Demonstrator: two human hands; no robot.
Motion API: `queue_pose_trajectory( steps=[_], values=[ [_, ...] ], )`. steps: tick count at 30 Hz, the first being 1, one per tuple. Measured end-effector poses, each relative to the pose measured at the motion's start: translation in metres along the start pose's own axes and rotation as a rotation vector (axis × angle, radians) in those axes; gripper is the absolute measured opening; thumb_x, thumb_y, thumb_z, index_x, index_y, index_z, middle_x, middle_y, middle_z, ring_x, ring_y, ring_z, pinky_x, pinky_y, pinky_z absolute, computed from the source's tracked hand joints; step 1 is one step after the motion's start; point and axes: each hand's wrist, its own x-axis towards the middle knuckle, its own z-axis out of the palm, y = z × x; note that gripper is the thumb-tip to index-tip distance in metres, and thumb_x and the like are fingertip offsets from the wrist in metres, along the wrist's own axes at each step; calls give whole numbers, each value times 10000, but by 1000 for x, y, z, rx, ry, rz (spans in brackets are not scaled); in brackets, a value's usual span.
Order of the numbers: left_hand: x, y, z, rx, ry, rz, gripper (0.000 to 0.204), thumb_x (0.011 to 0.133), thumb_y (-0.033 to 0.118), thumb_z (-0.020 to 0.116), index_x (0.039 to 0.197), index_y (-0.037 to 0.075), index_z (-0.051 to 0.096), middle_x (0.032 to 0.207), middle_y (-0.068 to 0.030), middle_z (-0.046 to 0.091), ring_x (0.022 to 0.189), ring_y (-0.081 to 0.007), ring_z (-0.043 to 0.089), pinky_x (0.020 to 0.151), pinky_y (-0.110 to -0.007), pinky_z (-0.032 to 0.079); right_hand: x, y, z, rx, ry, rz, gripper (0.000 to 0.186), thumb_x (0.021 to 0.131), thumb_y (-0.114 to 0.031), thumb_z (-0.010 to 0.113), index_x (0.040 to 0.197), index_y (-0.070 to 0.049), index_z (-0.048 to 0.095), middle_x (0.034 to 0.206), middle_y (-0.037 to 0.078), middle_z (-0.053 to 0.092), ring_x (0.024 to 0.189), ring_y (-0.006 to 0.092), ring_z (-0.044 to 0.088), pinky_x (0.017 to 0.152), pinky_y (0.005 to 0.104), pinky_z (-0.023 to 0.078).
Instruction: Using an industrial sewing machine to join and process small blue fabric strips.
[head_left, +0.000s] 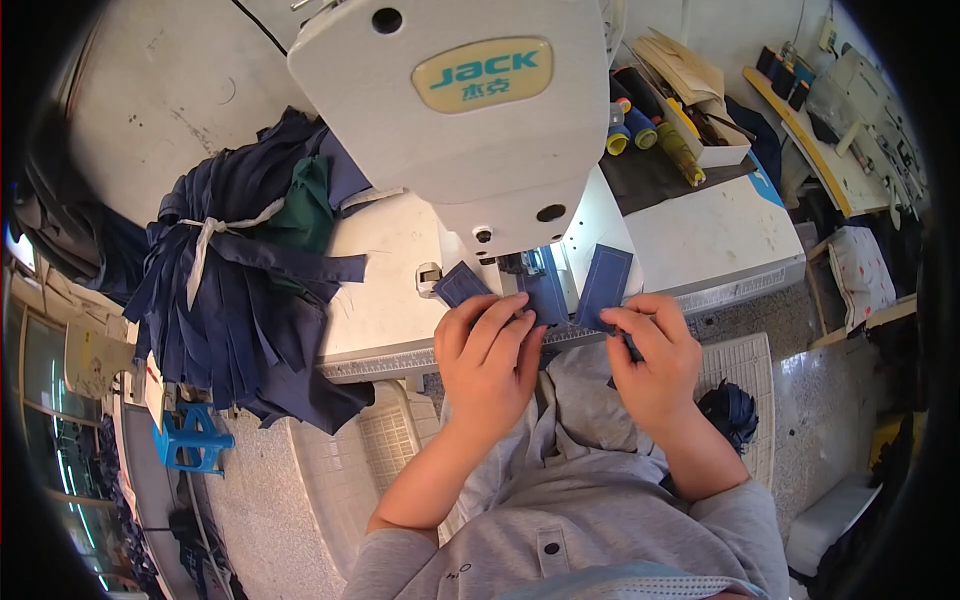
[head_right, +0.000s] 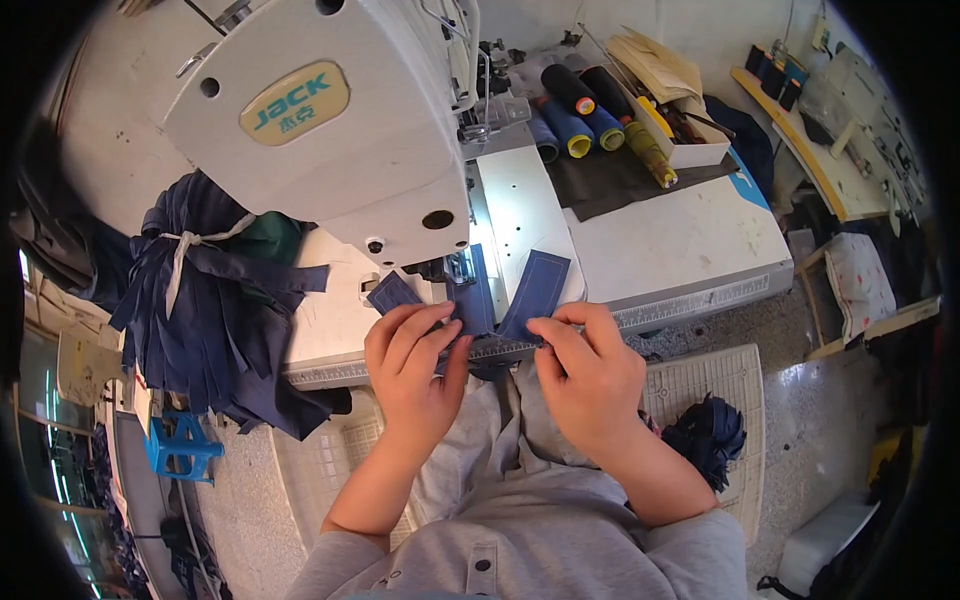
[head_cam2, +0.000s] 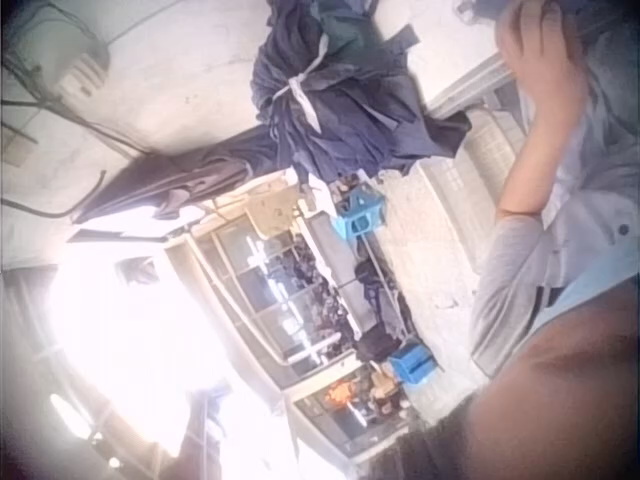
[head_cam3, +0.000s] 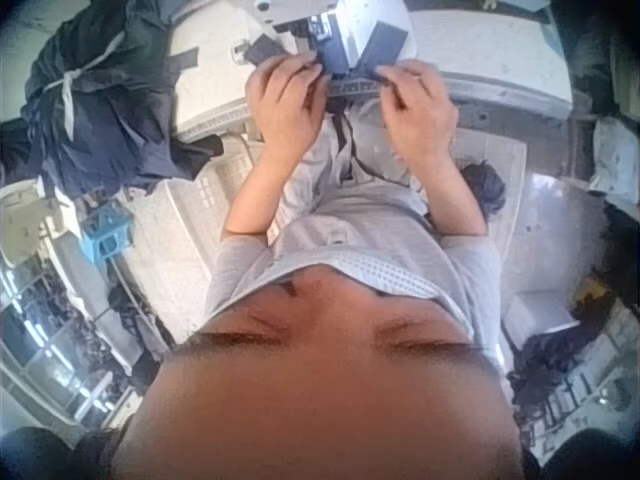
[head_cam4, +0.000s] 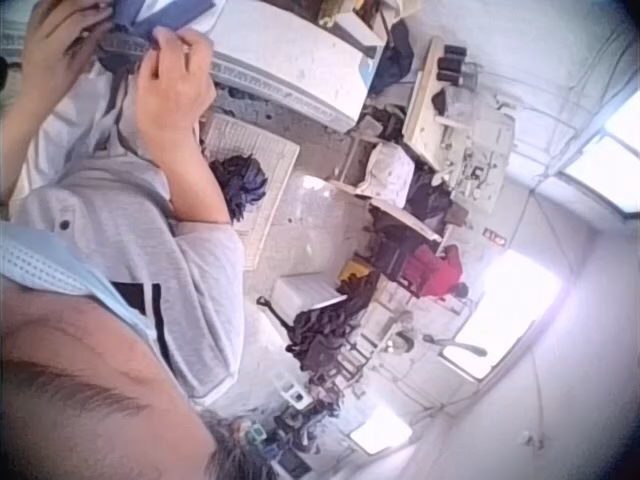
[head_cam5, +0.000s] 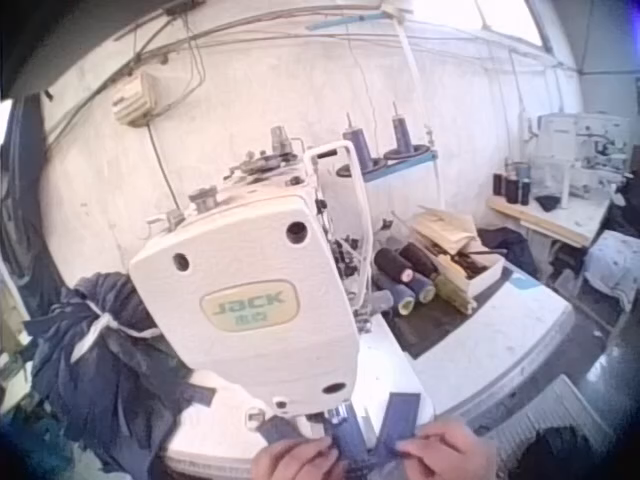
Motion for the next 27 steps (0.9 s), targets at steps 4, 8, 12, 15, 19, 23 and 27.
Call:
queue_pose_trajectory(
  steps=[4,8,12,15,19,23,27],
  values=[
    [0,-6,4,-14,26,54,259,705,64,785,944,87,687,1104,-17,683,1032,-255,597,876,-397,428,0,3,-4,26,-62,-2,285,698,19,752,961,-90,731,947,38,618,646,183,636,562,299,507],
    [0,-7,6,33,11,53,287,708,73,777,982,110,700,1106,-7,678,1027,-252,593,874,-396,423,0,4,-7,38,-81,24,255,725,-19,775,966,-94,737,948,34,616,648,179,637,560,298,508],
    [1,-7,9,64,6,55,331,704,81,774,1023,143,713,1112,5,665,1022,-253,587,869,-399,421,2,4,-6,18,-75,18,223,751,-51,783,964,-98,743,921,32,621,643,179,638,558,299,508],
    [2,-7,10,53,5,46,342,697,76,777,1025,151,717,1112,8,661,1019,-255,585,868,-400,421,3,4,-3,4,-48,13,214,757,-53,781,962,-99,744,904,32,626,638,184,639,559,301,509],
    [3,-6,11,42,8,34,353,683,66,784,1020,153,718,1107,9,660,1020,-259,582,868,-400,420,3,5,-1,16,-31,17,208,768,-58,773,970,-97,740,906,34,627,644,194,642,562,310,512],
    [4,-4,11,48,6,23,356,679,66,788,1017,153,717,1103,11,661,1021,-261,580,865,-401,420,3,5,-2,16,-42,3,206,779,-59,762,980,-90,733,911,36,623,647,200,641,568,320,513],
    [3,-3,11,40,4,2,356,644,-12,786,971,119,735,1070,-23,671,1025,-295,570,894,-388,442,4,3,-3,6,-57,-2,202,793,-64,748,992,-85,726,918,39,614,649,207,640,572,332,511]
  ],
)
